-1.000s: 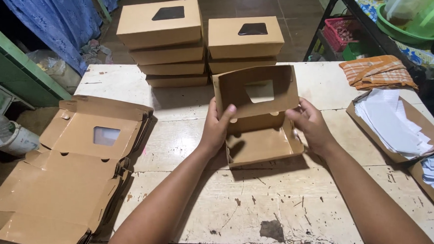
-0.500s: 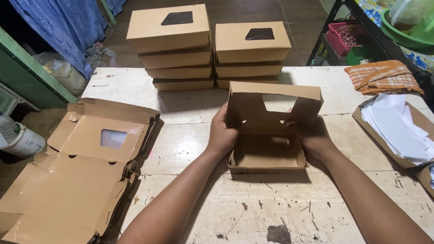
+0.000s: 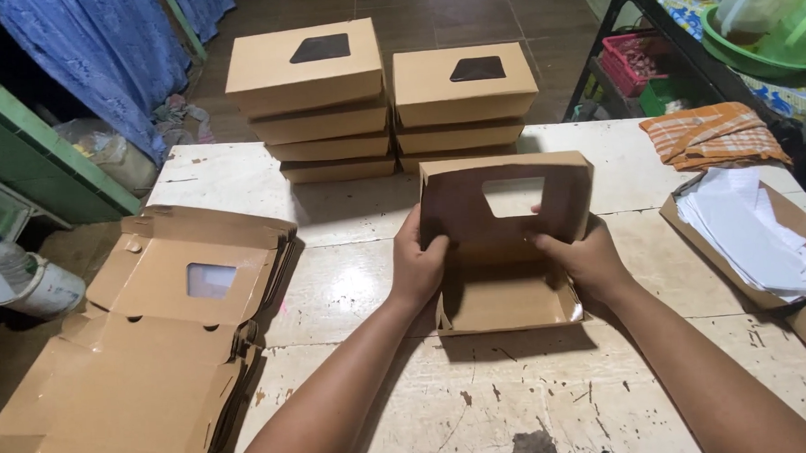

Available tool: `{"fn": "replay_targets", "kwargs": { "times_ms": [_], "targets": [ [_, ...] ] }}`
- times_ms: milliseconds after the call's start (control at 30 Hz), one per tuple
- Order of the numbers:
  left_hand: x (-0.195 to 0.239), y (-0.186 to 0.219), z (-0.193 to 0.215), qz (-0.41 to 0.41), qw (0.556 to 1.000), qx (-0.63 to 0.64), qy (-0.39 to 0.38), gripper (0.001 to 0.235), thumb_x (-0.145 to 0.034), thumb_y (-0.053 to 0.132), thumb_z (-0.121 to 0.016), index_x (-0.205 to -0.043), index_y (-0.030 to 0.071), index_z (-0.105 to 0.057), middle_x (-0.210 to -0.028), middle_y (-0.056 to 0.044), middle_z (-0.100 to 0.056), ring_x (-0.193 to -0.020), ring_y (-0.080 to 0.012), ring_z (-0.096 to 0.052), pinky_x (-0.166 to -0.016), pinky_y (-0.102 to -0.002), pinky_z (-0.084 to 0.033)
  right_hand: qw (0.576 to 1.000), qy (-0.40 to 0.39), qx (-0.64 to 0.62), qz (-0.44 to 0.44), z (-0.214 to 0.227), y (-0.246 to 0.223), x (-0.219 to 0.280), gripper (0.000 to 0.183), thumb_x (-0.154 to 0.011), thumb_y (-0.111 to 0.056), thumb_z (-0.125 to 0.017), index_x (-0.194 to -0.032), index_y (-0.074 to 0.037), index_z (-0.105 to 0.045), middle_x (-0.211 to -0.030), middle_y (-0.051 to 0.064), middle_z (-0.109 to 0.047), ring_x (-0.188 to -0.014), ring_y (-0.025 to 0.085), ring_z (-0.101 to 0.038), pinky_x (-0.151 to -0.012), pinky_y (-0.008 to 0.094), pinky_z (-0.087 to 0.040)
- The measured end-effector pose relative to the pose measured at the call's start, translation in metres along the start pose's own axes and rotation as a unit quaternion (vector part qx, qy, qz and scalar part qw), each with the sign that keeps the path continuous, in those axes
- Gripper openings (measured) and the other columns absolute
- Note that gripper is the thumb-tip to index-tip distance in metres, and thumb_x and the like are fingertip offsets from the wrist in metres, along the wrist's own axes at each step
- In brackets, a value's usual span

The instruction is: Assembling a cardboard food box by folding along pre-scored lines and tucking in tabs, then adding a paper liner.

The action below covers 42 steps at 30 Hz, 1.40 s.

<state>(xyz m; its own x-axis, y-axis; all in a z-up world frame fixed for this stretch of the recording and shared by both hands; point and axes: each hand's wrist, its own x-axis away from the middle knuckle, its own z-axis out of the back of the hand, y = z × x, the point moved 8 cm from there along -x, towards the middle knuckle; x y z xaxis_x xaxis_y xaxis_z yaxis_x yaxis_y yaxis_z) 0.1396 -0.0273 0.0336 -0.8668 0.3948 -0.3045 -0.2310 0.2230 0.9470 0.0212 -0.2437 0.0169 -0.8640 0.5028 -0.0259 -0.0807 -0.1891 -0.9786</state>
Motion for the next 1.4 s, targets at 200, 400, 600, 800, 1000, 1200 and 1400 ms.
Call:
{"fn": "replay_targets", "kwargs": {
  "times_ms": [200,400,600,800,1000,1200,1400],
  "targets": [
    [0.0,-0.024,0.002,0.0,1.0,0.012,0.002,0.048,-0.072,-0.007,-0.05,-0.115,0.005,-0.068,-0.1,-0.011,-0.069,-0.106,-0.0218,-0.059,-0.093,-0.045,-0.053,0.993,0.038,-0.025,0.112,0.023,-0.035,-0.01,0.091,-0.082,-0.07,-0.058,-0.146,-0.007,-0.047,-0.125,0.009,-0.061,-0.11,0.019,-0.06,-0.073,0.03,-0.057],
    [0.001,-0.027,0.009,-0.048,0.999,0.009,0.009,0.035,-0.066,-0.002,-0.052,-0.095,0.006,-0.068,-0.081,-0.005,-0.059,-0.088,-0.0178,-0.055,-0.077,-0.036,-0.051,0.85,0.192,0.19,0.451,0.091,-0.114,0.036,0.088,-0.095,-0.063,-0.053,-0.148,0.007,-0.048,-0.12,0.02,-0.057,-0.107,0.03,-0.056,-0.095,0.039,-0.044],
    [-0.003,-0.058,0.018,-0.045,0.999,-0.021,0.009,0.028,-0.067,-0.001,-0.059,-0.092,0.007,-0.068,-0.078,-0.007,-0.061,-0.08,-0.0171,-0.055,-0.071,-0.035,-0.049,0.763,0.322,0.415,0.377,0.191,-0.099,0.018,0.015,-0.091,-0.012,-0.085,-0.104,-0.009,-0.079,-0.084,0.002,-0.066,-0.07,0.022,-0.061,-0.069,0.031,-0.049],
    [0.003,-0.038,0.011,-0.039,0.998,-0.051,0.013,0.025,-0.067,0.0,-0.056,-0.091,0.007,-0.063,-0.077,-0.005,-0.055,-0.078,-0.0167,-0.052,-0.072,-0.034,-0.046,0.85,0.223,0.43,-0.21,0.249,-0.001,-0.007,0.052,-0.082,-0.053,-0.075,-0.122,-0.02,-0.077,-0.118,0.012,-0.076,-0.116,0.037,-0.068,-0.096,0.051,-0.053],
    [0.0,-0.049,0.015,-0.035,0.997,-0.073,0.003,0.021,-0.071,0.002,-0.057,-0.091,0.007,-0.063,-0.077,-0.004,-0.054,-0.074,-0.0164,-0.049,-0.073,-0.034,-0.047,0.868,0.225,0.362,-0.253,0.243,-0.003,-0.004,0.046,-0.088,-0.034,-0.08,-0.127,-0.009,-0.074,-0.122,0.021,-0.071,-0.113,0.04,-0.068,-0.092,0.052,-0.053],
    [0.002,-0.038,0.01,-0.039,0.997,-0.069,0.01,0.018,-0.072,0.006,-0.057,-0.09,0.008,-0.061,-0.077,-0.004,-0.051,-0.078,-0.0159,-0.047,-0.074,-0.035,-0.044,0.876,0.279,0.326,-0.219,0.255,-0.006,0.0,0.037,-0.083,-0.02,-0.084,-0.117,-0.009,-0.076,-0.11,0.016,-0.074,-0.107,0.035,-0.069,-0.087,0.048,-0.054],
    [-0.003,-0.073,0.021,-0.039,0.997,-0.059,0.011,0.019,-0.07,0.005,-0.055,-0.087,0.008,-0.06,-0.075,-0.003,-0.048,-0.075,-0.016,-0.045,-0.072,-0.034,-0.044,0.855,0.295,0.372,-0.209,0.261,-0.004,0.0,0.026,-0.092,-0.028,-0.079,-0.112,-0.011,-0.079,-0.106,0.013,-0.076,-0.101,0.033,-0.071,-0.086,0.049,-0.053]
  ]
}}
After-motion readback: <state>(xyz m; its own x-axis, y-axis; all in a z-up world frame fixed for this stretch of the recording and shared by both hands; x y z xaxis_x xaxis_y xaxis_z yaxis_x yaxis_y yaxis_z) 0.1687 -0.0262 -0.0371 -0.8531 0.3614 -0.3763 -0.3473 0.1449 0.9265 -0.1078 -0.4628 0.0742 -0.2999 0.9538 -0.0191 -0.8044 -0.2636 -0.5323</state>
